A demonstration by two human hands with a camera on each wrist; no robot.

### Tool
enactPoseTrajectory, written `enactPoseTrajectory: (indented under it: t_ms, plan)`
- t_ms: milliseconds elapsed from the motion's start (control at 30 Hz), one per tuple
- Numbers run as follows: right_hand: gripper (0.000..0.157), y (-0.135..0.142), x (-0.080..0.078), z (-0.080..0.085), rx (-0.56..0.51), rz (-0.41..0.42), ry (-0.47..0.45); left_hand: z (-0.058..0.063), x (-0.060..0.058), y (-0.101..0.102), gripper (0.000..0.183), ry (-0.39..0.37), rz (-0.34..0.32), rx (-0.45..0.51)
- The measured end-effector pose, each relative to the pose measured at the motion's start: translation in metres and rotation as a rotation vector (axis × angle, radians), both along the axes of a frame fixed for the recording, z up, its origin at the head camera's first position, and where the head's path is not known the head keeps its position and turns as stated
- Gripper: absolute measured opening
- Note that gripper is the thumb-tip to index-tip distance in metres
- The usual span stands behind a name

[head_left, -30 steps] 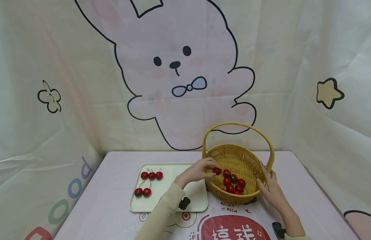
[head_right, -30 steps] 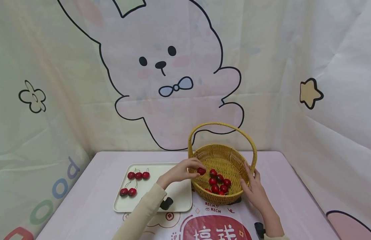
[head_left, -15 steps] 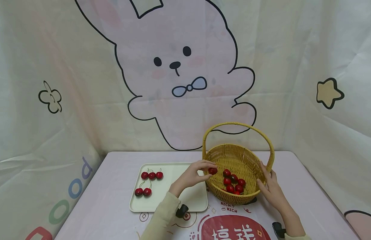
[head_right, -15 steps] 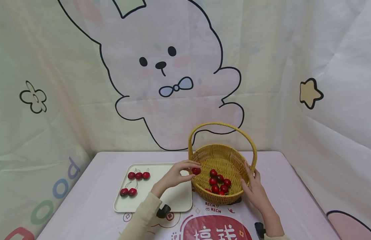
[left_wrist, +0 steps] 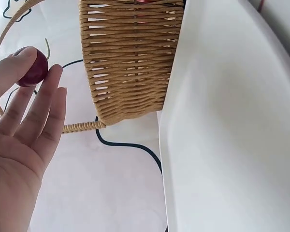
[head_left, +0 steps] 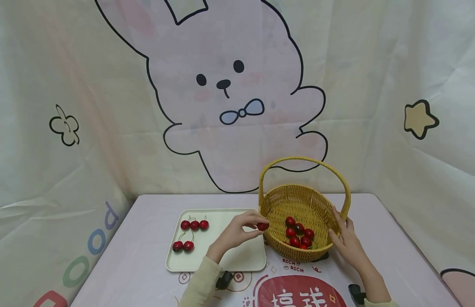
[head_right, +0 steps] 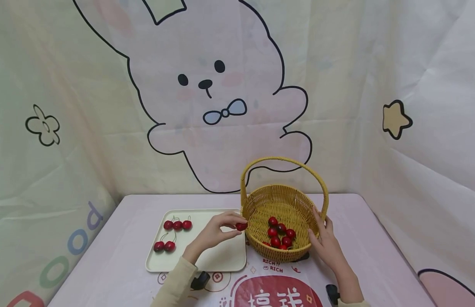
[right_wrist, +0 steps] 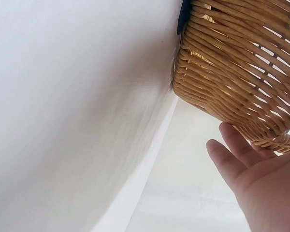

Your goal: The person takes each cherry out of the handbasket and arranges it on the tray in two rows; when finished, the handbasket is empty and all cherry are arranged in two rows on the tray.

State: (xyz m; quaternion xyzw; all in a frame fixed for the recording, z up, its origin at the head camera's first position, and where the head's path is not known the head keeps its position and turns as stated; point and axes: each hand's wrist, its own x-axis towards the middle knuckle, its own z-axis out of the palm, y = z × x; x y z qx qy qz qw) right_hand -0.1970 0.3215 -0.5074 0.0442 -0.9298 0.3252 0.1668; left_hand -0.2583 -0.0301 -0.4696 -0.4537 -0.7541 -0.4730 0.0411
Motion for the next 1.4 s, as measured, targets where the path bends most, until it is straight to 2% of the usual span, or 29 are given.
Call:
enactPoseTrajectory:
  t_ms: [200,300,467,667,833,1067,1133,1400]
  plan:
    - [0.071,0.0,0.0,0.0,0.002,-0.001,0.0,0.016,0.015,-0.012,0.029,-0.003,-0.031,0.039]
    - [0.071,0.0,0.0,0.0,0.003,0.0,0.004,0.021,0.018,-0.019,0.028,-0.043,-0.032,0.016]
    - [0.071,-0.001,0.001,0.0,0.005,-0.004,0.004,0.019,0.02,-0.029,0.028,-0.11,-0.016,-0.003]
    - [0.071,-0.001,0.001,0.0,0.0,-0.006,-0.003,0.015,0.02,-0.041,0.028,-0.107,-0.03,0.01]
    - [0.071,0.0,0.001,0.0,-0.006,-0.002,-0.005,0.015,0.022,-0.052,0.028,-0.115,0.015,-0.024]
    - [0.071,0.0,0.001,0.0,-0.008,0.0,0.007,-0.014,0.005,-0.07,0.033,-0.117,0.114,-0.051]
    - [0.071,-0.001,0.001,0.0,-0.011,0.002,-0.001,-0.014,0.006,-0.075,0.034,-0.123,0.124,-0.042]
    - [0.071,-0.001,0.001,0.001,-0.011,0.007,-0.001,-0.019,0.006,-0.095,0.035,-0.012,0.19,-0.071]
